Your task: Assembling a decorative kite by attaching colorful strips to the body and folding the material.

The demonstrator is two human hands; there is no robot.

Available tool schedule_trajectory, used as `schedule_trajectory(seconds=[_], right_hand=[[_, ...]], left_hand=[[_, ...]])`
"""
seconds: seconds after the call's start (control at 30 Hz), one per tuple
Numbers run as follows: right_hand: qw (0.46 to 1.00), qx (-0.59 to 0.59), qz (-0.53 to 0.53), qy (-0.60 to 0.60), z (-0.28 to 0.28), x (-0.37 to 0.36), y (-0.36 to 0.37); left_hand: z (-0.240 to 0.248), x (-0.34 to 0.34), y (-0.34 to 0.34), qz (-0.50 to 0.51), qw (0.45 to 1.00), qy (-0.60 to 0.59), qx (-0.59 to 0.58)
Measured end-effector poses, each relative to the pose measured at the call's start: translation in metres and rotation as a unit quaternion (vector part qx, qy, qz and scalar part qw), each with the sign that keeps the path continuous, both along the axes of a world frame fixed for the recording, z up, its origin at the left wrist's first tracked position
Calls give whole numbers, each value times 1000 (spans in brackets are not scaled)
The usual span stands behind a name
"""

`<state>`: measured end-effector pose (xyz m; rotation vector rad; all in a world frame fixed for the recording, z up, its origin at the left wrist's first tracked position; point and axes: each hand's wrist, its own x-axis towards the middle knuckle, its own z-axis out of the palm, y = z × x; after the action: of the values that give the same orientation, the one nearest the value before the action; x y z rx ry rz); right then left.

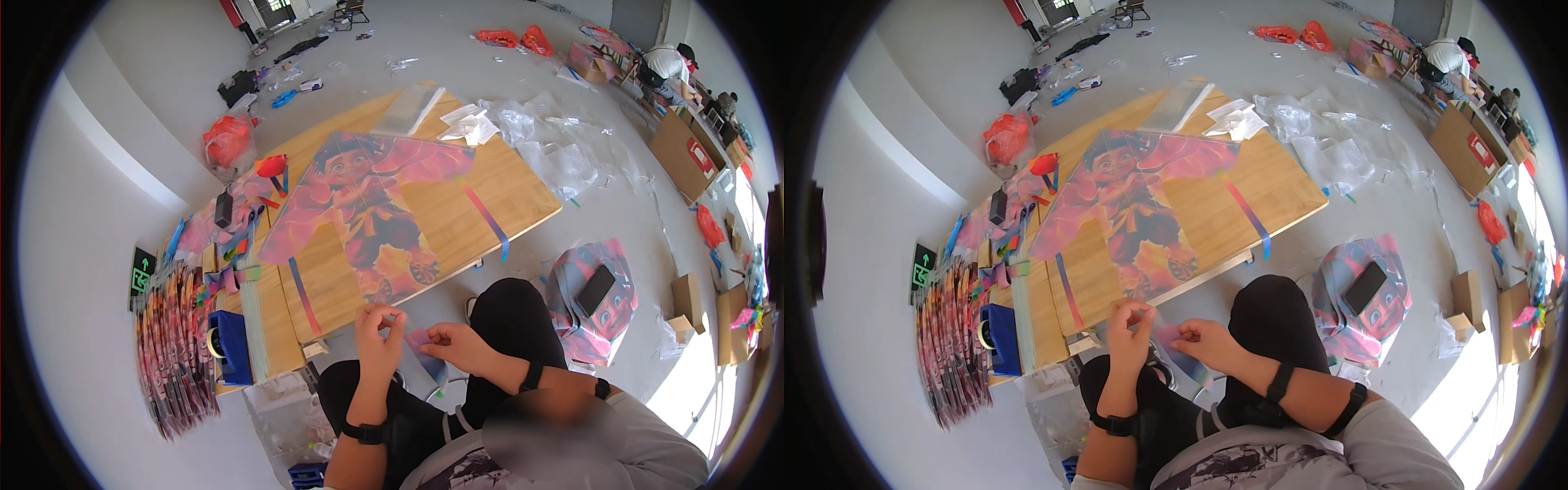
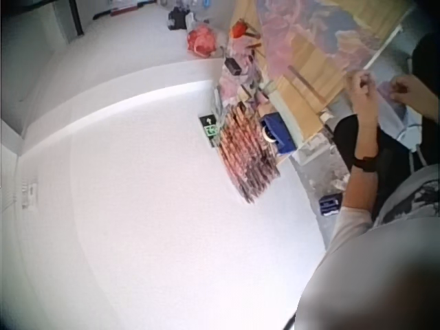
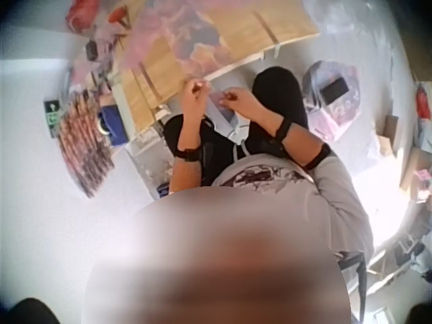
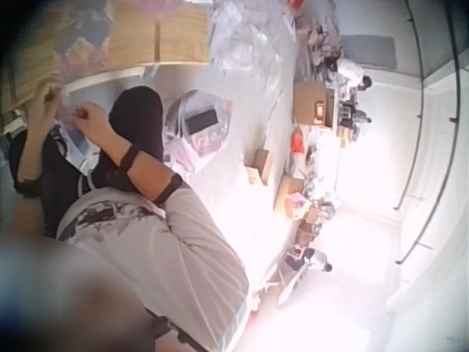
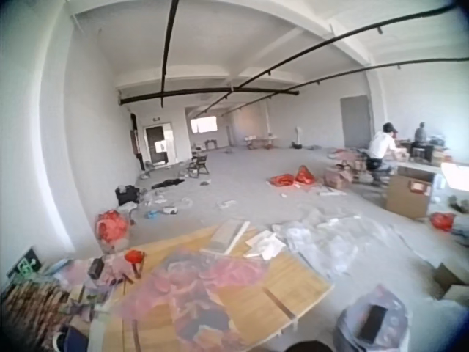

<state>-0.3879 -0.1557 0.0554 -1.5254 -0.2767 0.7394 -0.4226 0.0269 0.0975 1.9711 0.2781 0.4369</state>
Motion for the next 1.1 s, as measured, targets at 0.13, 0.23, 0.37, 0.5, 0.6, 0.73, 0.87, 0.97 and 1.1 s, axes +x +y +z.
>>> schedule_trajectory(seconds=[0.13, 0.23, 0.37, 0.5, 0.6, 0.73, 0.87, 0.97, 1.1], right_hand=[[998, -5, -9, 61, -30, 14, 9], [997, -25, -18, 74, -48, 20, 16], [992, -40, 0, 118, -65, 26, 16], [993, -58, -31, 99, -75, 32, 18], [992, -80, -35, 94, -76, 41, 15], [989, -103, -42, 97, -72, 47, 20], [989, -90, -59, 104, -69, 47, 22], [986, -125, -50, 95, -72, 47, 22], [988, -100, -62, 102, -77, 44, 23]], left_hand=[[-24, 31, 19, -29, 997, -43, 61], [-38, 54, 33, -48, 995, -54, 75], [-62, 76, 46, -61, 994, -60, 74], [-80, 87, 48, -55, 987, -62, 134], [-79, 94, 42, -37, 986, -61, 151], [-82, 97, 48, -28, 991, -37, 126], [-81, 98, 46, -25, 994, -25, 103], [-81, 98, 45, -21, 991, -45, 126], [-82, 99, 45, -22, 993, -31, 112]])
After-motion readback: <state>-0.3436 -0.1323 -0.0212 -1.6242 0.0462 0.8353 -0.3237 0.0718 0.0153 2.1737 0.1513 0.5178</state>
